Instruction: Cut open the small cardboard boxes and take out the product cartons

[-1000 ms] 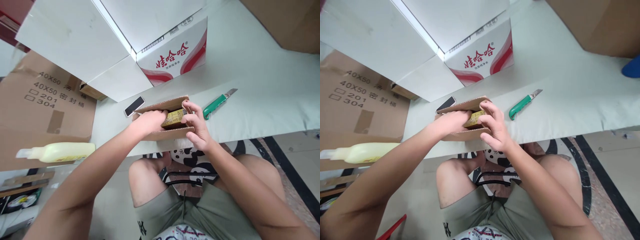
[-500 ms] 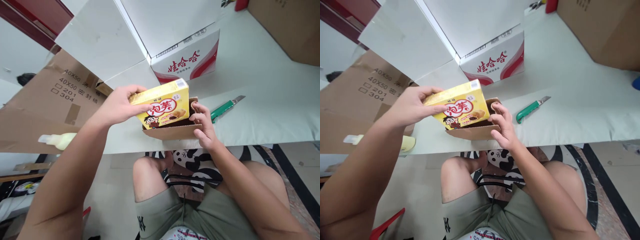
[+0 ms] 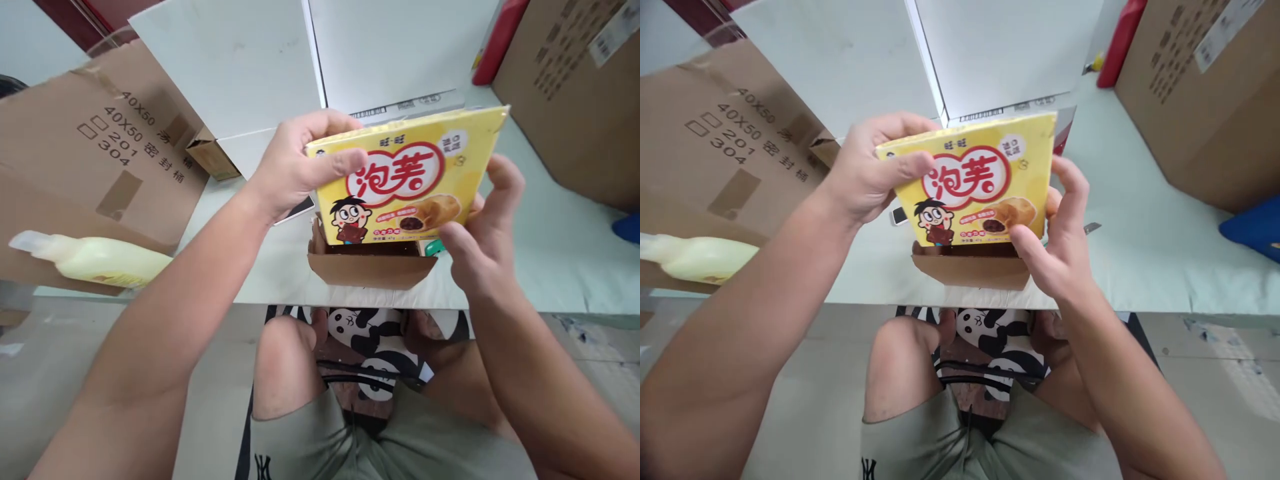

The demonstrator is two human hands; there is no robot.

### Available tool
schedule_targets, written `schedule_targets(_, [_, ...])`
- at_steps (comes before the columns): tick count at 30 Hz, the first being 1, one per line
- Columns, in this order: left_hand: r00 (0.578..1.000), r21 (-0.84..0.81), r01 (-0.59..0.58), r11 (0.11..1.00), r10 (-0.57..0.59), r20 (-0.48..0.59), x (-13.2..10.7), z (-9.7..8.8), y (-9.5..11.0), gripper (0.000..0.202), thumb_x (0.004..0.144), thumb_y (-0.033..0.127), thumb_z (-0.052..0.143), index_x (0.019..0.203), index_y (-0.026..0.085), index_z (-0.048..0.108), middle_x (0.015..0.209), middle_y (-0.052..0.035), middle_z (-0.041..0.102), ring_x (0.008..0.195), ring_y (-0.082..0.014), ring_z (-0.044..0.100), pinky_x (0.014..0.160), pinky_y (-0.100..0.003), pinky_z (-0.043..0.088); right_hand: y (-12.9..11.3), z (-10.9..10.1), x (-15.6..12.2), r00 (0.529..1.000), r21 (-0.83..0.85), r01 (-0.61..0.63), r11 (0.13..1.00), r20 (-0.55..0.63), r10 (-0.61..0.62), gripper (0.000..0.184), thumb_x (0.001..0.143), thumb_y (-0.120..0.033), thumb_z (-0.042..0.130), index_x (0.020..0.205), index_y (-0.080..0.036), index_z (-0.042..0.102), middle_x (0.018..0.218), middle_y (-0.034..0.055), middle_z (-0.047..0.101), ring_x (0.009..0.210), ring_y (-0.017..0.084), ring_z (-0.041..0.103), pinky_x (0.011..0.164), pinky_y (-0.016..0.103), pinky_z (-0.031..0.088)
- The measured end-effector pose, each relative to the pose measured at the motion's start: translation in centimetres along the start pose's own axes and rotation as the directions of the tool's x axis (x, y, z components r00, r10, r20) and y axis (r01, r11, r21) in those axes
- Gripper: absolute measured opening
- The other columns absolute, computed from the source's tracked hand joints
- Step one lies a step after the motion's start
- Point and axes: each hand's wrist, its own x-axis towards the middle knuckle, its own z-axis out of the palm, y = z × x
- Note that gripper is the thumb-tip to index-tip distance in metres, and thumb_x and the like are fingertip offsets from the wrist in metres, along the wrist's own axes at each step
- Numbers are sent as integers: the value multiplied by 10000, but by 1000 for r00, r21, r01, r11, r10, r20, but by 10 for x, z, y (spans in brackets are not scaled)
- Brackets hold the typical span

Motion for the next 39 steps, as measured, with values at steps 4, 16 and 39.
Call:
schedule_targets(4, [997,-111,2,994,-10,-77,22,2,-14,571,943,422,774,1426,270,510,1089,-34,756,1126,-348,773,915,-527,631,1,13,47,997,99,-33,995,-70,40,657,911,-682,628,1454,-425,363,1503,27,555,1413,324,576,976,466,643])
schedule_targets(16, [843,-65,486,872,-487,-229,154,-27,-108,436,1059,560,437,1090,205,687,1113,-146,774,1193,-342,717,991,-477,582,91,53,204,608,150,-787,599,23,794,290,938,-348,593,1211,-250,593,995,64,718,908,210,723,585,265,595])
schedule_targets(39, [965,233,256,938,-263,-1,47,-39,-102,366,829,469,663,1117,252,722,1229,-127,708,1160,-320,679,1057,-510,510,138,-110,44,384,-79,-908,411,-548,743,323,945,-347,569,1234,-206,596,1117,162,687,965,262,732,686,358,658])
